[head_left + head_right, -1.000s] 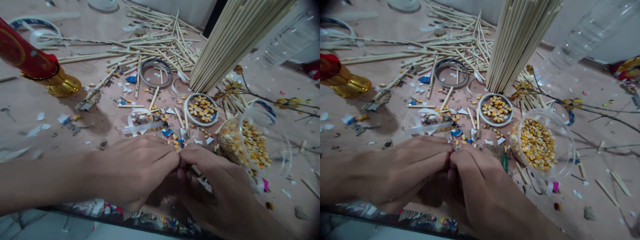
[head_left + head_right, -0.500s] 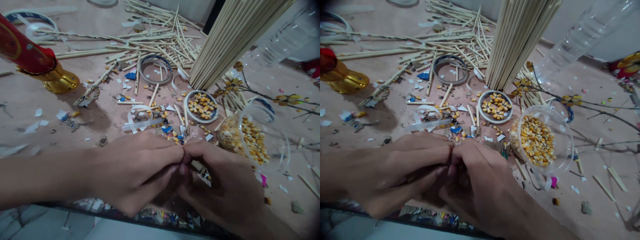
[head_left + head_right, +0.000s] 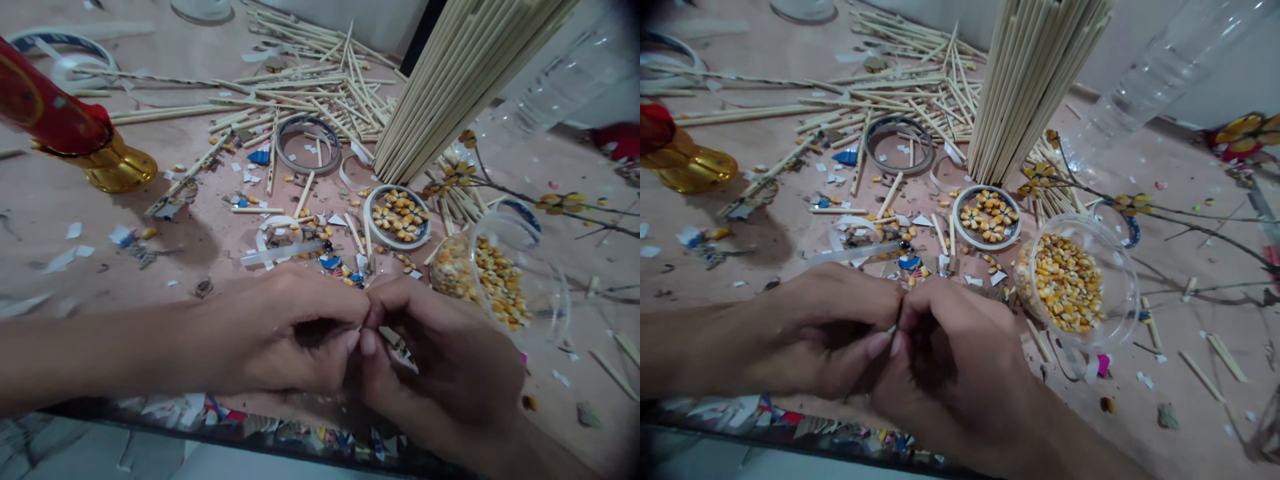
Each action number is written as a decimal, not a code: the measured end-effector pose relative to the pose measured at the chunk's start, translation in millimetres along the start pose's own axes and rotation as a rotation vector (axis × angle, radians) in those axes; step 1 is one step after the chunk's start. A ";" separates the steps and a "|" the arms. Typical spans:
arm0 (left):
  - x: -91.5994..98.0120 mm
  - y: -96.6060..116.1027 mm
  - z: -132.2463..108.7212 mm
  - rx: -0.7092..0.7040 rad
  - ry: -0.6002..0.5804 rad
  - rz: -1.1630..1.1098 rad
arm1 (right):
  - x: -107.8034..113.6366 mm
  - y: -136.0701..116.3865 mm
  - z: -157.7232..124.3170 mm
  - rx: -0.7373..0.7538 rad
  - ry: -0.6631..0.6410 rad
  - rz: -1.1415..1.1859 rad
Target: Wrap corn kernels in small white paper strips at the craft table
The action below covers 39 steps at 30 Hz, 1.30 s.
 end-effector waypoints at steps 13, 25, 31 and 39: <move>0.5 -3.3 0.0 0.060 0.003 -0.153 | -2.8 3.0 1.4 -0.090 0.082 0.259; 3.5 -1.4 2.4 0.038 0.010 -0.230 | -7.4 6.5 -4.0 -0.106 0.134 0.322; 3.7 1.8 2.4 0.005 0.012 -0.228 | -9.1 8.5 -7.3 -0.113 0.160 0.331; 1.3 6.7 2.4 0.002 -0.032 -0.238 | -4.7 12.7 -9.5 -0.139 0.141 0.397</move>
Point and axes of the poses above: each hand's wrist, its own z-axis towards the middle knuckle, its own x-axis out of the back of the hand, y = z × x, the point moved 7 cm from there along z, towards the middle knuckle, and after that the axes turned 5 degrees about y, right-handed, at the moved point
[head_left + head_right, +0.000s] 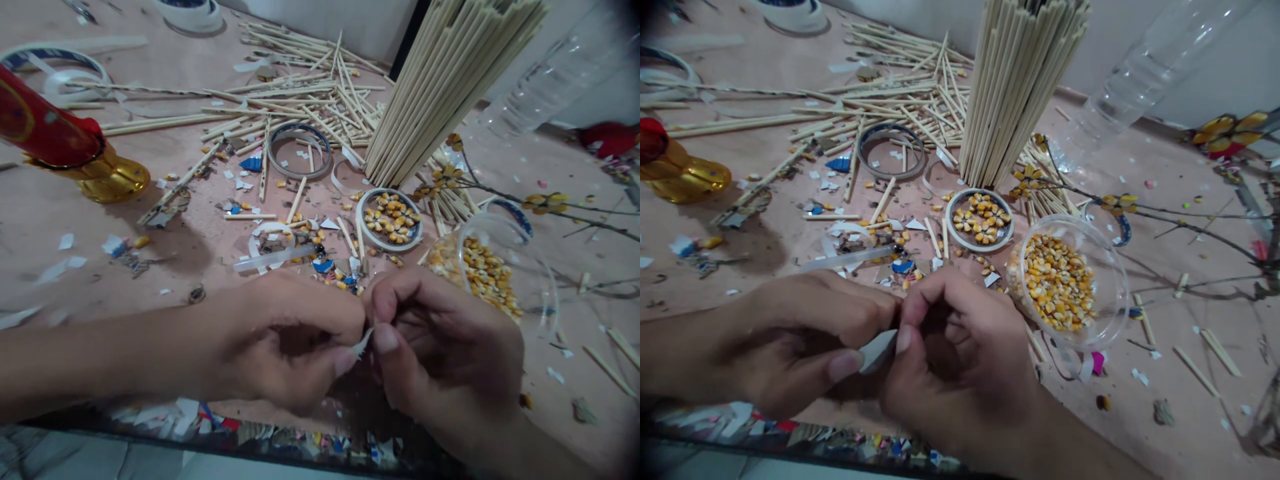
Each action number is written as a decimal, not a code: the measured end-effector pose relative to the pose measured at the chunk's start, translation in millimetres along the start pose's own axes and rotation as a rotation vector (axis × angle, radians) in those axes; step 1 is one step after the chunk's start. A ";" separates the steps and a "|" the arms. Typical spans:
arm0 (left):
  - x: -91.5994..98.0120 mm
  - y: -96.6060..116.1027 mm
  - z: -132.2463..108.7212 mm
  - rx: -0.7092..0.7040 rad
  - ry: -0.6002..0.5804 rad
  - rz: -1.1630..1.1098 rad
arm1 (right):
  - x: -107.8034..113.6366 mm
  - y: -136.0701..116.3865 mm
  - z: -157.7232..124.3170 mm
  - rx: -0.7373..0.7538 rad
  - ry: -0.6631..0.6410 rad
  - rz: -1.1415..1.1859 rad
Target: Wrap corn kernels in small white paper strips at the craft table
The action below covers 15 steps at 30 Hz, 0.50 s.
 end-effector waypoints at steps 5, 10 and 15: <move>3.8 -6.2 -2.1 0.089 0.049 -0.079 | 7.5 -9.1 4.9 0.045 0.010 -0.087; 6.8 -16.8 -4.5 0.237 0.052 -0.090 | 13.5 -20.4 5.2 0.163 0.061 -0.277; 6.6 -17.4 -5.9 0.200 0.041 -0.069 | 10.5 -29.0 5.3 0.327 -0.038 -0.420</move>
Point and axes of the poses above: each hand's wrist, its own z-axis towards the middle knuckle, its own x-axis out of the back of the hand, y = z × x, the point moved 7 cm from there along z, towards the middle knuckle, and after that the axes turned 5 degrees about y, right-handed, at the moved point
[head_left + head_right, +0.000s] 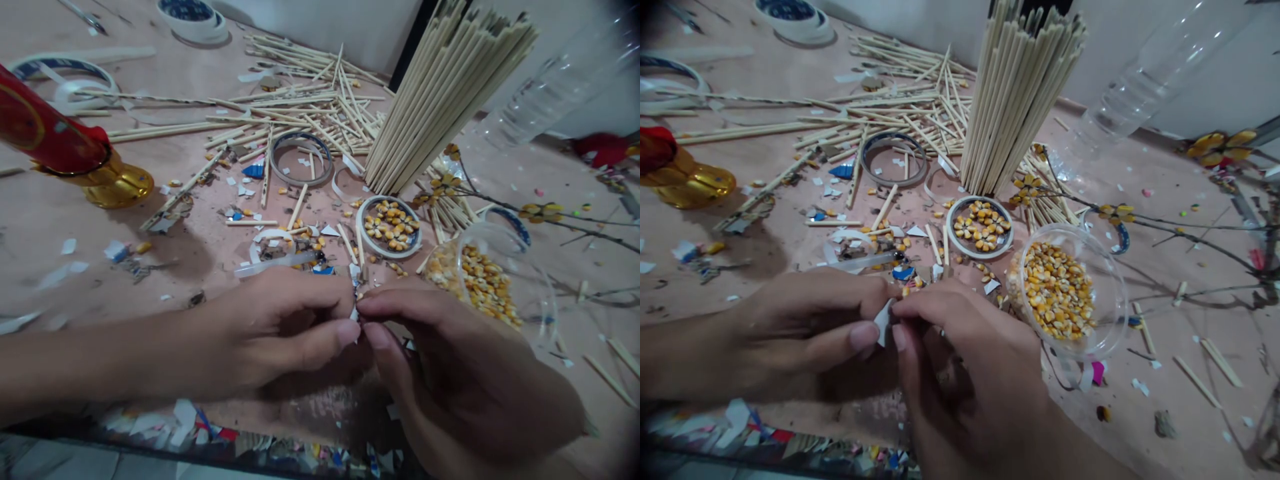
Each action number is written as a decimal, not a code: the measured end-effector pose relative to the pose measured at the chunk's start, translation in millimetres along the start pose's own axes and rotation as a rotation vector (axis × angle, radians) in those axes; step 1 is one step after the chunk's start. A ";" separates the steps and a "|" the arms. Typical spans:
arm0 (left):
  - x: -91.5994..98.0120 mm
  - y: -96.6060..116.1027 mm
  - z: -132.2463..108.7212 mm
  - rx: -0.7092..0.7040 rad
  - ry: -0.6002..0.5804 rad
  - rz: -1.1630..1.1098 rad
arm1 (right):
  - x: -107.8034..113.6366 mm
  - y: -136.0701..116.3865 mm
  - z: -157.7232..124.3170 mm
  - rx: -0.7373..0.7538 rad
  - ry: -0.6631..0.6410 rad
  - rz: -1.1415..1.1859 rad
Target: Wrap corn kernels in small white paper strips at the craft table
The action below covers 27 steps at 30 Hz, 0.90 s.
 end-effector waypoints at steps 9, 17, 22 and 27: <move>2.0 6.4 0.6 -0.154 0.054 0.166 | 0.2 -5.4 3.6 0.092 -0.026 -0.047; -1.7 12.6 1.9 -0.272 0.053 0.408 | -16.5 -1.8 11.4 0.062 -0.072 -0.143; -2.5 11.0 3.2 -0.196 0.063 0.389 | -12.1 -0.9 -4.6 0.172 -0.103 -0.252; -5.3 6.8 1.7 -0.183 -0.023 0.354 | -12.3 -1.7 -13.7 0.255 -0.159 -0.322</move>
Point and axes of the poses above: each hand's wrist, its own z-axis towards the middle knuckle, its own x-axis out of the back of the hand, y = z × x, the point moved 7 cm from there along z, towards the middle knuckle, and after that the axes turned 5 degrees about y, right-handed, at the moved point
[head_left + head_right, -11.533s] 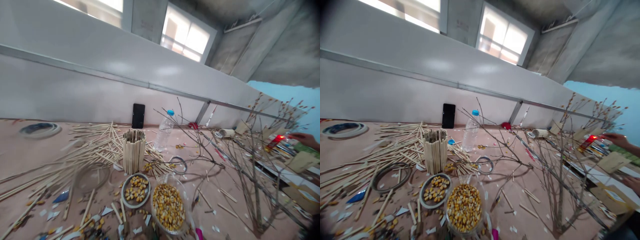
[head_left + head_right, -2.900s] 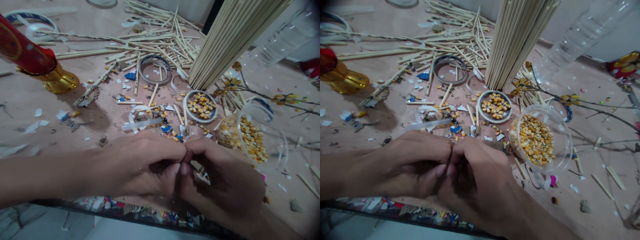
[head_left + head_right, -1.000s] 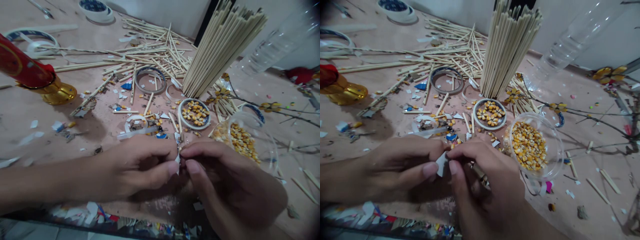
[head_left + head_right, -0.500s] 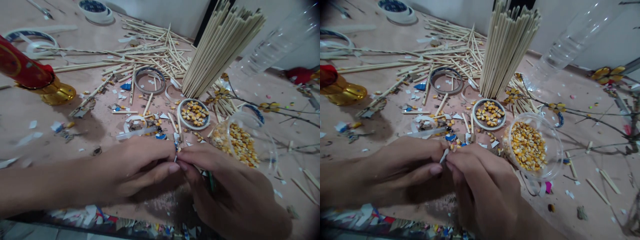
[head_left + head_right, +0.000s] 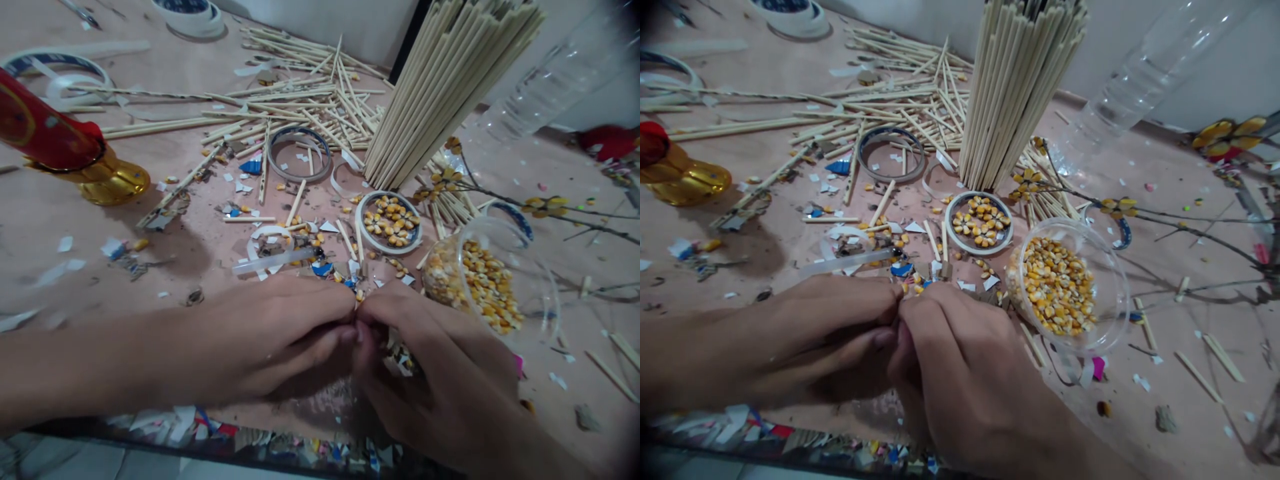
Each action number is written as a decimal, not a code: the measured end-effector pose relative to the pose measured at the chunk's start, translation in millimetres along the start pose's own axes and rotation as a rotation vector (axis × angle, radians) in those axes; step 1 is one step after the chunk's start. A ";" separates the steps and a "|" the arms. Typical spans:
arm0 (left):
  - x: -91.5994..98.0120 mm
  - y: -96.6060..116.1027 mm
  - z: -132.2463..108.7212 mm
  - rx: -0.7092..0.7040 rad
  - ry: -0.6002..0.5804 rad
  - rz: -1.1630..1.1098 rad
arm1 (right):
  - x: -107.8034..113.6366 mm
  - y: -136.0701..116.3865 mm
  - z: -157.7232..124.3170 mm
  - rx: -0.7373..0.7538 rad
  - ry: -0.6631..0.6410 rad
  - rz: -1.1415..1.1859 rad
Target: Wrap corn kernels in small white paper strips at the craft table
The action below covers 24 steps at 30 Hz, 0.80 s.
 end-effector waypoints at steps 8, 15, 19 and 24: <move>0.4 0.7 0.8 0.035 -0.056 -0.094 | 0.4 -3.2 8.5 -0.006 0.007 0.038; 0.0 -2.0 4.2 0.043 -0.068 -0.053 | -2.0 -4.7 6.6 0.017 0.007 0.033; -3.8 -5.9 1.7 0.071 -0.034 -0.035 | -2.3 -4.7 10.4 0.044 0.037 -0.010; -1.1 -4.2 2.2 0.091 0.013 -0.079 | 11.3 5.7 11.0 -0.095 0.130 -0.043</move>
Point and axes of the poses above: each hand's wrist, its own z-axis towards the middle knuckle, its own x-axis out of the back of the hand, y = z × x, the point moved 7 cm from there along z, towards the middle knuckle, and after that the axes turned 5 degrees about y, right-handed, at the moved point
